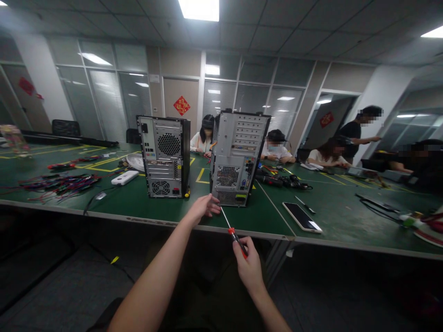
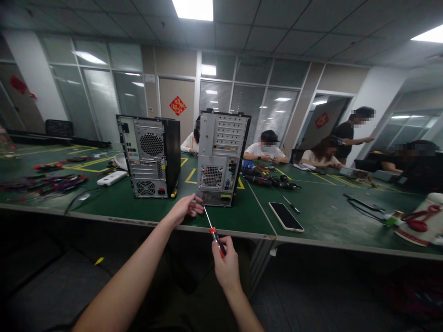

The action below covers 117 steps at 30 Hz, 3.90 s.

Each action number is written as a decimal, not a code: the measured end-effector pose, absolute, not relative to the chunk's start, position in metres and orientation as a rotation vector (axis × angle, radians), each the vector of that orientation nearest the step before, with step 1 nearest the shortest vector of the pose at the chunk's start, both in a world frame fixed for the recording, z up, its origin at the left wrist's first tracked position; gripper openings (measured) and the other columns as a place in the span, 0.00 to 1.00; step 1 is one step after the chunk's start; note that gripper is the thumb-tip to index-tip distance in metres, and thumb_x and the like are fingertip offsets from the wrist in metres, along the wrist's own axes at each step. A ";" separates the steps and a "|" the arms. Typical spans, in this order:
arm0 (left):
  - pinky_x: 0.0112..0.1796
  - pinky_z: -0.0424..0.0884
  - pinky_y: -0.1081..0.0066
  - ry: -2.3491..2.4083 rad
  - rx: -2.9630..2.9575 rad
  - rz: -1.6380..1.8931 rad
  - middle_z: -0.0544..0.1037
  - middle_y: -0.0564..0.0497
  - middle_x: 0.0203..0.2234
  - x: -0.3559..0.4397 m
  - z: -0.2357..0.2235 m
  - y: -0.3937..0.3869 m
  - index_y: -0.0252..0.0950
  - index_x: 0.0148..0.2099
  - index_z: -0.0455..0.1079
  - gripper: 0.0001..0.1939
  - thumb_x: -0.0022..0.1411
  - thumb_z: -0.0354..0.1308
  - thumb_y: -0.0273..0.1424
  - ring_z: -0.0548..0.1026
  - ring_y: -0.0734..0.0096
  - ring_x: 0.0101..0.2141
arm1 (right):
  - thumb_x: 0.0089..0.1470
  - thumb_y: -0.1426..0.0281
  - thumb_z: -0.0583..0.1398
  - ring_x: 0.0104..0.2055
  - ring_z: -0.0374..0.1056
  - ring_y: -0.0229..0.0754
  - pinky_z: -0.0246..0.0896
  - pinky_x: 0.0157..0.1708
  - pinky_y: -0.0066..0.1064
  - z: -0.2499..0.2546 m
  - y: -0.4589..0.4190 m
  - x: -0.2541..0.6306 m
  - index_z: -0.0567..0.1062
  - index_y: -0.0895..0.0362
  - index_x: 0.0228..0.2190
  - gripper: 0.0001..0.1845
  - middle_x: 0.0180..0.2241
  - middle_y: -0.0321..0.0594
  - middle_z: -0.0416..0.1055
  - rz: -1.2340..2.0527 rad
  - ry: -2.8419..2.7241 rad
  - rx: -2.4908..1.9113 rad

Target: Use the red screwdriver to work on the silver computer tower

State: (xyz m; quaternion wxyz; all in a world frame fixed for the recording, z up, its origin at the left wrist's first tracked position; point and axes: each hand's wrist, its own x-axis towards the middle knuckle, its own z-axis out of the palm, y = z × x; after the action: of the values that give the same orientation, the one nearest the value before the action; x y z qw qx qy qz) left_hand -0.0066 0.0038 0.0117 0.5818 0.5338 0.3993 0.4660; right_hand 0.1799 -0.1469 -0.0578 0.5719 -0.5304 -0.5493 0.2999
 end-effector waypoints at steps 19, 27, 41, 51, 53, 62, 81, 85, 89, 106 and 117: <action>0.27 0.65 0.75 0.937 1.308 1.023 0.84 0.34 0.46 -0.006 0.013 0.000 0.29 0.49 0.79 0.31 0.75 0.44 0.48 0.84 0.61 0.40 | 0.59 0.46 0.60 0.22 0.50 0.35 0.45 0.24 0.28 -0.065 -0.148 0.183 0.68 0.53 0.32 0.23 0.21 0.26 0.54 0.694 -1.337 -1.252; 0.28 0.66 0.74 0.964 1.335 1.001 0.83 0.33 0.51 -0.006 0.016 -0.003 0.29 0.53 0.79 0.31 0.76 0.42 0.46 0.84 0.59 0.42 | 0.61 0.47 0.60 0.23 0.51 0.35 0.46 0.23 0.27 -0.065 -0.149 0.182 0.68 0.53 0.32 0.22 0.22 0.26 0.55 0.682 -1.349 -1.247; 0.27 0.66 0.74 0.974 1.376 0.995 0.83 0.33 0.51 -0.006 0.016 -0.005 0.28 0.55 0.79 0.31 0.77 0.42 0.45 0.84 0.60 0.40 | 0.61 0.48 0.59 0.23 0.53 0.36 0.48 0.24 0.27 -0.063 -0.149 0.181 0.68 0.53 0.32 0.21 0.22 0.27 0.56 0.665 -1.361 -1.265; 0.26 0.65 0.75 0.973 1.347 1.015 0.82 0.32 0.52 -0.006 0.017 -0.005 0.28 0.52 0.80 0.31 0.77 0.42 0.45 0.85 0.62 0.39 | 0.61 0.47 0.59 0.23 0.53 0.36 0.48 0.24 0.28 -0.069 -0.148 0.183 0.69 0.53 0.32 0.22 0.22 0.27 0.57 0.640 -1.354 -1.295; 0.26 0.66 0.75 0.972 1.351 1.018 0.82 0.32 0.53 -0.006 0.017 -0.005 0.28 0.52 0.80 0.31 0.77 0.42 0.45 0.85 0.61 0.39 | 0.61 0.47 0.59 0.23 0.54 0.37 0.48 0.24 0.28 -0.069 -0.148 0.183 0.69 0.53 0.32 0.21 0.21 0.27 0.57 0.636 -1.353 -1.303; 0.28 0.65 0.74 0.982 1.386 1.005 0.83 0.33 0.51 -0.006 0.015 -0.006 0.28 0.51 0.81 0.32 0.77 0.43 0.46 0.84 0.63 0.37 | 0.61 0.50 0.59 0.20 0.59 0.37 0.48 0.22 0.28 -0.062 -0.153 0.184 0.68 0.52 0.33 0.18 0.19 0.27 0.60 0.516 -1.424 -1.386; 0.27 0.64 0.75 0.972 1.432 1.003 0.83 0.37 0.45 -0.006 0.013 -0.004 0.32 0.58 0.75 0.34 0.73 0.44 0.55 0.81 0.67 0.34 | 0.58 0.44 0.59 0.21 0.55 0.37 0.47 0.22 0.28 -0.060 -0.150 0.189 0.68 0.52 0.31 0.23 0.19 0.27 0.57 0.538 -1.275 -1.371; 0.24 0.62 0.75 0.988 1.424 1.084 0.78 0.46 0.33 -0.007 0.009 -0.001 0.33 0.47 0.74 0.28 0.73 0.46 0.53 0.75 0.73 0.26 | 0.57 0.45 0.59 0.20 0.60 0.40 0.50 0.23 0.29 -0.050 -0.151 0.205 0.68 0.51 0.32 0.22 0.19 0.29 0.63 0.413 -1.249 -1.498; 0.23 0.61 0.77 1.022 1.416 1.171 0.69 0.55 0.26 -0.007 0.006 -0.001 0.38 0.39 0.65 0.20 0.71 0.51 0.50 0.70 0.76 0.24 | 0.59 0.48 0.57 0.23 0.68 0.45 0.53 0.26 0.31 -0.036 -0.153 0.221 0.69 0.50 0.32 0.18 0.20 0.34 0.68 0.289 -1.308 -1.661; 0.26 0.70 0.77 1.088 1.408 1.190 0.67 0.36 0.65 -0.006 0.003 0.004 0.38 0.61 0.64 0.21 0.72 0.52 0.41 0.77 0.76 0.33 | 0.64 0.57 0.57 0.24 0.68 0.44 0.44 0.27 0.31 -0.010 -0.147 0.228 0.70 0.50 0.35 0.10 0.22 0.35 0.70 0.047 -1.512 -1.982; 0.26 0.68 0.79 1.094 1.397 1.195 0.69 0.37 0.63 -0.005 -0.001 0.008 0.39 0.61 0.65 0.23 0.71 0.54 0.44 0.77 0.77 0.32 | 0.64 0.57 0.57 0.25 0.67 0.44 0.46 0.26 0.30 -0.009 -0.143 0.230 0.69 0.49 0.35 0.10 0.23 0.34 0.70 0.039 -1.535 -1.980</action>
State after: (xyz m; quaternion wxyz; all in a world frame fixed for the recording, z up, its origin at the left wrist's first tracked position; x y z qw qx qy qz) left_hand -0.0051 0.0078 -0.0006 0.4805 0.5726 0.4487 0.4898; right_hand 0.2302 -0.1426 -0.0095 0.3127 -0.7506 -0.5820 0.0147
